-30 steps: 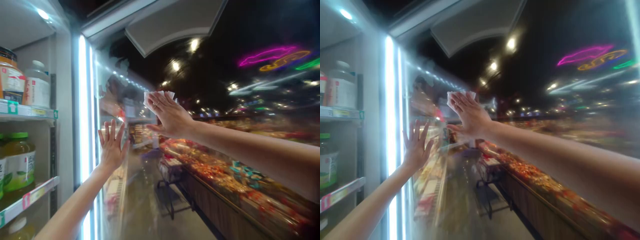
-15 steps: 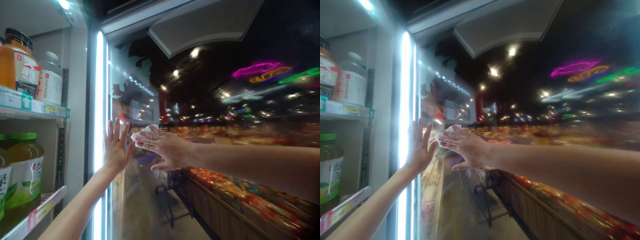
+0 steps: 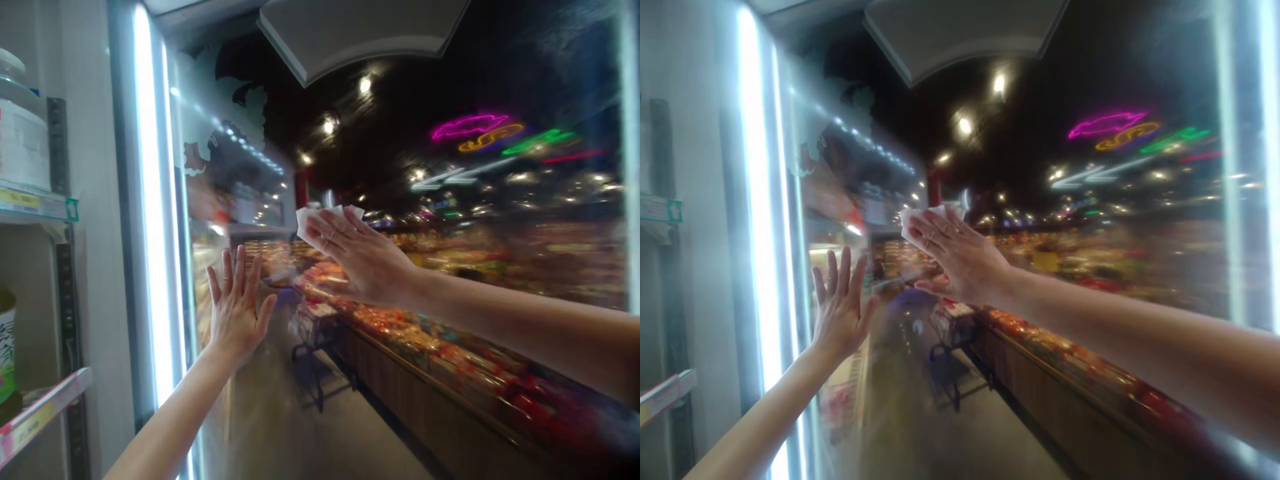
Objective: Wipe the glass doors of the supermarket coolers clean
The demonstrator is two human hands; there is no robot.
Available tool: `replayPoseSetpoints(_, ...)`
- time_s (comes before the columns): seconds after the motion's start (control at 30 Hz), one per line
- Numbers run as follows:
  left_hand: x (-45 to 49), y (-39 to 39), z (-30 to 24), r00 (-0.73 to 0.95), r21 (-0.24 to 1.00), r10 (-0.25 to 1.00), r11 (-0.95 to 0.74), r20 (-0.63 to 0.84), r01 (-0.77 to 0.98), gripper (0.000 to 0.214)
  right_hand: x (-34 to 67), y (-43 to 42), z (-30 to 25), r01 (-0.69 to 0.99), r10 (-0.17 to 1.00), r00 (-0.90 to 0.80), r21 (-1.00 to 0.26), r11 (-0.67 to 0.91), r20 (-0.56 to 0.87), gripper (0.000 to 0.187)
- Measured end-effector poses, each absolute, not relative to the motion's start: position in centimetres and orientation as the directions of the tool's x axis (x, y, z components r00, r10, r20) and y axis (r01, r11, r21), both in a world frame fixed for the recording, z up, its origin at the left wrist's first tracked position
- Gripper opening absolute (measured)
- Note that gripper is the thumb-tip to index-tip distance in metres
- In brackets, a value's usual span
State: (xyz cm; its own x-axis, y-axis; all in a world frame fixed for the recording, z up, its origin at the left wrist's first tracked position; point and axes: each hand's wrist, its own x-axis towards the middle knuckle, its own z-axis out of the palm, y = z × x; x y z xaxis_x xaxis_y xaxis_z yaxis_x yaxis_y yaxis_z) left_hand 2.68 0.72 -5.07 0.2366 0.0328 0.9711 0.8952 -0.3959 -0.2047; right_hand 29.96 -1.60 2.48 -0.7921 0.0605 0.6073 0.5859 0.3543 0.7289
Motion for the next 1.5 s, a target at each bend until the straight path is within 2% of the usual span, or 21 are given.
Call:
replayPoseSetpoints(0.03,3.6,0.6,-5.7,0.230,-0.195,0.038,-0.406,0.972,0.893,0.073,30.8,-1.7,1.7,0.600,0.068,-0.781,0.716,0.356,0.620,0.098)
replayPoseSetpoints(0.17,7.8,0.2,-7.9,0.196,-0.148,0.062,-0.446,0.979,0.882,0.074,34.3,-2.2,-2.1,0.417,0.093,-0.901,0.786,0.458,0.424,0.101)
replayPoseSetpoints(0.2,9.0,0.1,-8.4,0.189,-0.138,0.069,-0.455,0.980,0.880,0.075,35.3,-2.4,-2.8,0.431,0.101,-0.894,0.775,0.462,0.437,0.098)
replayPoseSetpoints(0.27,11.6,-0.1,-9.3,0.185,-0.127,0.078,-0.472,0.980,0.872,0.076,37.2,-2.9,-3.9,0.608,0.140,-0.779,0.683,0.406,0.611,0.093)
replayPoseSetpoints(0.33,14.3,-0.2,-10.1,0.198,-0.131,0.090,-0.486,0.976,0.864,0.077,38.6,-3.4,-5.1,0.796,0.150,-0.580,0.518,0.312,0.801,0.090)
replayPoseSetpoints(0.37,15.5,-0.3,-10.4,0.205,-0.135,0.092,-0.490,0.975,0.861,0.077,39.1,-3.5,-5.8,0.841,0.148,-0.515,0.464,0.279,0.844,0.090)
replayPoseSetpoints(0.5,18.7,-0.3,-11.0,0.172,-0.121,0.066,-0.468,0.983,0.875,0.079,39.6,-3.7,-8.6,0.834,0.160,-0.531,0.480,0.271,0.832,0.088)
replayPoseSetpoints(0.67,18.9,-0.1,-11.2,0.144,-0.103,0.069,-0.413,0.987,0.905,0.080,39.2,-3.6,-10.1,0.939,0.151,-0.291,0.251,0.237,0.945,0.085)
replayPoseSetpoints(0.83,18.4,0.1,-11.4,0.152,-0.121,0.048,-0.399,0.987,0.909,0.079,39.9,-3.7,-11.7,0.929,0.168,-0.339,0.301,0.213,0.926,0.088)
replayPoseSetpoints(1.0,18.3,0.3,-11.6,0.157,-0.132,0.032,-0.400,0.987,0.907,0.081,40.5,-4.1,-10.4,0.962,0.176,-0.234,0.202,0.183,0.956,0.088)
replayPoseSetpoints(1.2,18.3,0.0,-11.6,0.150,-0.118,0.045,-0.417,0.988,0.901,0.082,42.9,-4.7,-14.1,0.957,0.183,-0.264,0.234,0.168,0.947,0.091)
replayPoseSetpoints(1.37,18.5,-0.3,-11.8,0.146,-0.117,0.038,-0.418,0.988,0.901,0.083,45.4,-4.8,-12.0,0.985,0.166,-0.132,0.111,0.131,0.977,0.088)
replayPoseSetpoints(1.5,18.5,-0.4,-11.9,0.134,-0.098,0.057,-0.421,0.989,0.902,0.083,46.4,-5.5,-16.3,0.988,0.205,-0.132,0.112,0.103,0.970,0.091)
